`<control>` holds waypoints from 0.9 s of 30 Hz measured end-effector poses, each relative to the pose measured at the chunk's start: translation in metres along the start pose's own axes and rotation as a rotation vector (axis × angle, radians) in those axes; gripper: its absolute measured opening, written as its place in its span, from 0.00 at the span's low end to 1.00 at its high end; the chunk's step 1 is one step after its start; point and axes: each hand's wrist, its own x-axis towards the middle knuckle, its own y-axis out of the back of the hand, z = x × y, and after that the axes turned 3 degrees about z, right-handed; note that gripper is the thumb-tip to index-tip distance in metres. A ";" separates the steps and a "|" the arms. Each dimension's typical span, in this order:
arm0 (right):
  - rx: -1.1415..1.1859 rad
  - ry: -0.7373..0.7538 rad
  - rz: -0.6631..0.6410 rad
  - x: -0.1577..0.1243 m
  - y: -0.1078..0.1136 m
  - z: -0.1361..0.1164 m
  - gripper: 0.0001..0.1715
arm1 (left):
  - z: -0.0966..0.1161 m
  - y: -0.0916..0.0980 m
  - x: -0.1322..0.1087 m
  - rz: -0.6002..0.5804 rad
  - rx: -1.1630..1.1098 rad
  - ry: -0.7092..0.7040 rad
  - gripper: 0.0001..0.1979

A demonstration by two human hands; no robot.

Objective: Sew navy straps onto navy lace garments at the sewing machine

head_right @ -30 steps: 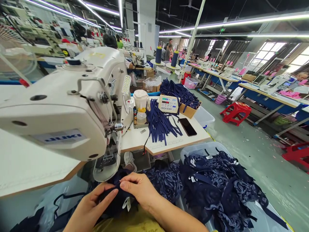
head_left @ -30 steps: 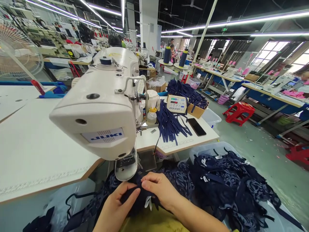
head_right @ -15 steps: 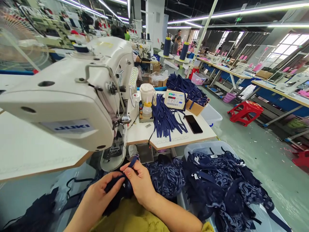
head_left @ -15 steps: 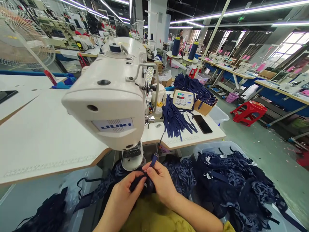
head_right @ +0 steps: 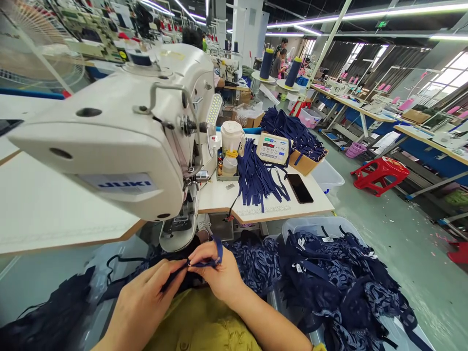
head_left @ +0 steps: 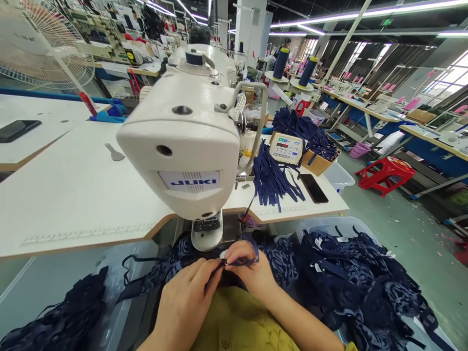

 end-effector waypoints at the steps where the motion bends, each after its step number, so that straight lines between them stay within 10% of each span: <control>1: -0.009 0.049 0.004 -0.001 0.000 0.001 0.11 | 0.001 0.000 0.000 0.009 0.020 -0.018 0.10; 18: -0.075 0.173 -0.027 -0.008 0.001 0.016 0.09 | -0.002 0.001 0.001 -0.038 -0.048 -0.063 0.12; 27: -0.320 -0.117 -0.064 -0.005 -0.006 -0.006 0.03 | -0.002 0.006 0.013 -0.263 -0.229 0.154 0.10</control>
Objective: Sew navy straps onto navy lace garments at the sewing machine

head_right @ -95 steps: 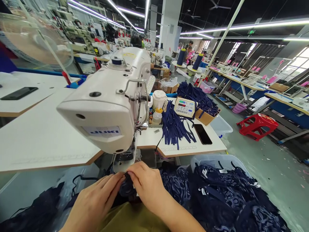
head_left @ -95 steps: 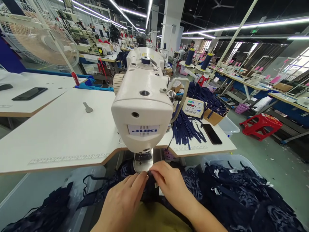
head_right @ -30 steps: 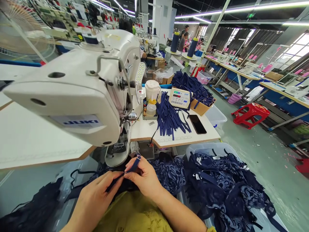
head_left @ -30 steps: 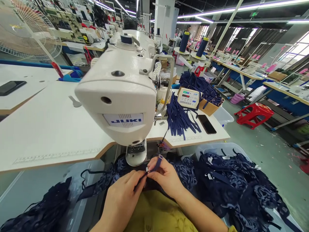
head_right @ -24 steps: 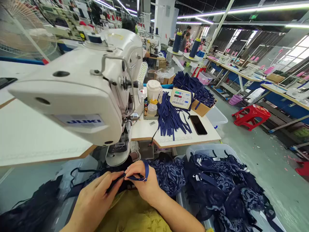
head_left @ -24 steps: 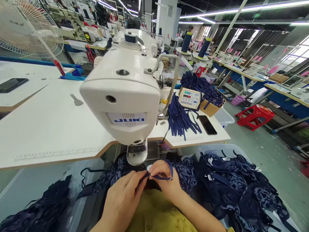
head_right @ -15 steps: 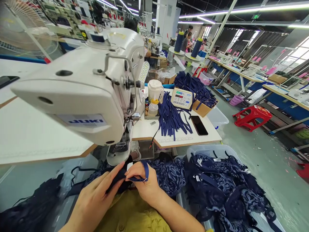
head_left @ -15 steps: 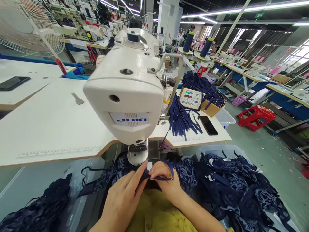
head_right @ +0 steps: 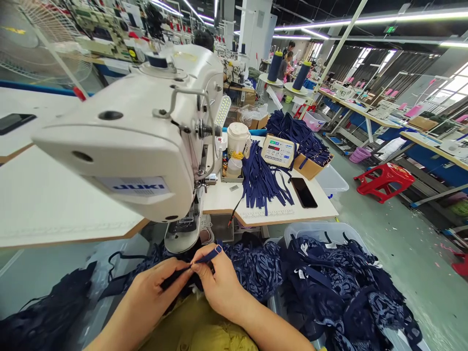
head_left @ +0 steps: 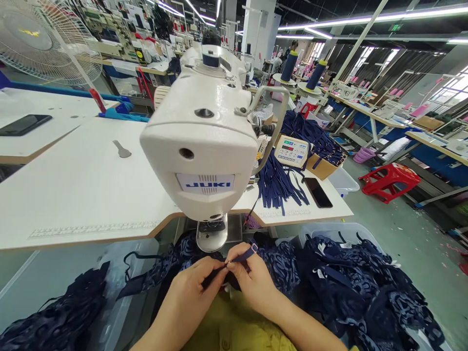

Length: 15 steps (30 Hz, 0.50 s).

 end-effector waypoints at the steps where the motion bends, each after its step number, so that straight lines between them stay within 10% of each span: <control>1: -0.020 -0.050 -0.030 0.002 0.001 -0.003 0.04 | -0.001 0.003 0.002 -0.036 -0.016 0.018 0.10; 6: -0.082 -0.093 -0.115 0.028 0.002 -0.014 0.02 | -0.011 0.023 0.012 -0.064 0.004 0.039 0.11; 12: -0.320 0.064 -0.054 0.051 -0.008 -0.015 0.04 | -0.035 0.032 0.022 0.278 0.445 -0.265 0.12; 15: -0.277 0.033 -0.036 0.054 -0.011 -0.011 0.06 | -0.043 0.026 0.016 0.249 0.455 -0.414 0.17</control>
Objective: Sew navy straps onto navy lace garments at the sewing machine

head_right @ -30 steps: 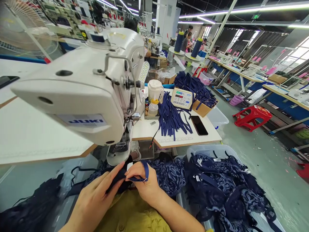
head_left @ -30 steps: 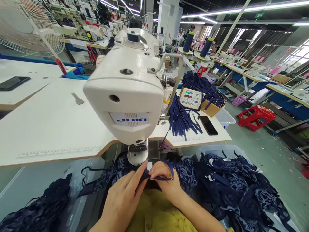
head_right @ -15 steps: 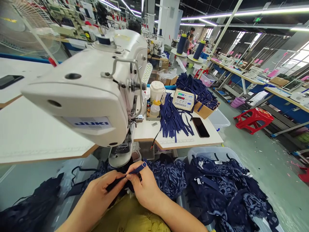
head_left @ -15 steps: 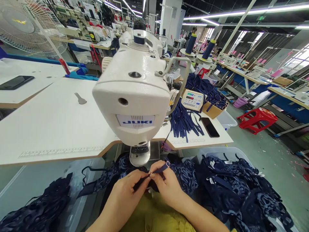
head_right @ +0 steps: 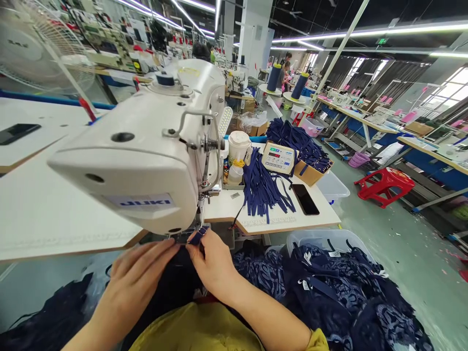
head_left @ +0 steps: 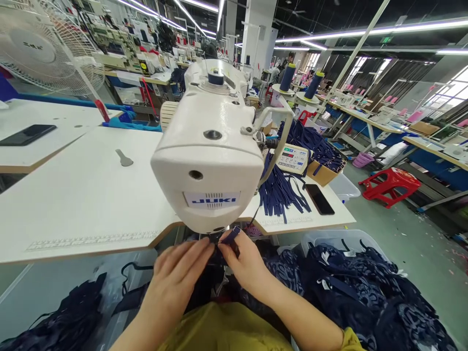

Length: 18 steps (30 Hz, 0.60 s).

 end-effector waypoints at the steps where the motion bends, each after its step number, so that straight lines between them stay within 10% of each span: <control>1: 0.027 -0.020 0.009 0.001 -0.001 0.002 0.07 | 0.002 -0.002 -0.003 -0.023 -0.011 -0.063 0.20; 10: 0.405 -0.244 -0.085 0.016 0.000 0.018 0.12 | 0.020 -0.012 -0.014 -0.072 0.143 -0.134 0.22; 18: 0.221 -0.147 -0.039 0.024 0.006 0.011 0.08 | 0.019 -0.014 -0.013 -0.058 0.155 -0.133 0.21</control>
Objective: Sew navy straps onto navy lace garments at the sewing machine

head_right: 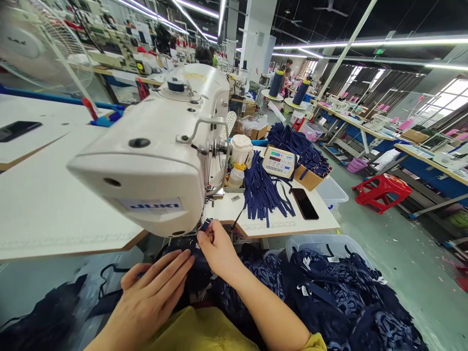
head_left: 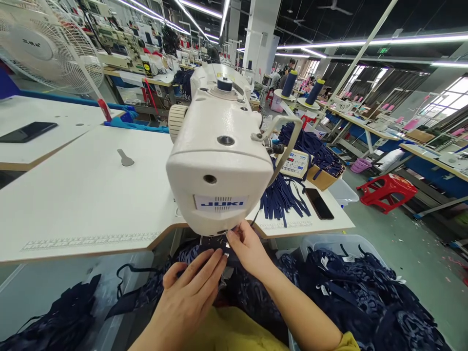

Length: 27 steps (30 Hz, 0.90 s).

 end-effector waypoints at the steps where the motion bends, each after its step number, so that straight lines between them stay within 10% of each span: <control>1: -0.014 -0.005 0.002 0.000 0.000 -0.001 0.08 | 0.000 0.000 0.000 -0.007 0.001 -0.004 0.21; 12: -0.221 0.008 -0.085 -0.021 0.012 -0.017 0.09 | -0.006 0.006 0.001 -0.001 -0.131 -0.026 0.22; 19: -0.172 0.184 -0.103 -0.029 0.012 -0.013 0.08 | -0.003 0.012 0.017 0.081 -0.367 0.356 0.15; 27: -0.091 0.453 -0.088 -0.041 0.015 -0.007 0.09 | 0.007 0.024 0.031 0.078 -0.457 0.394 0.08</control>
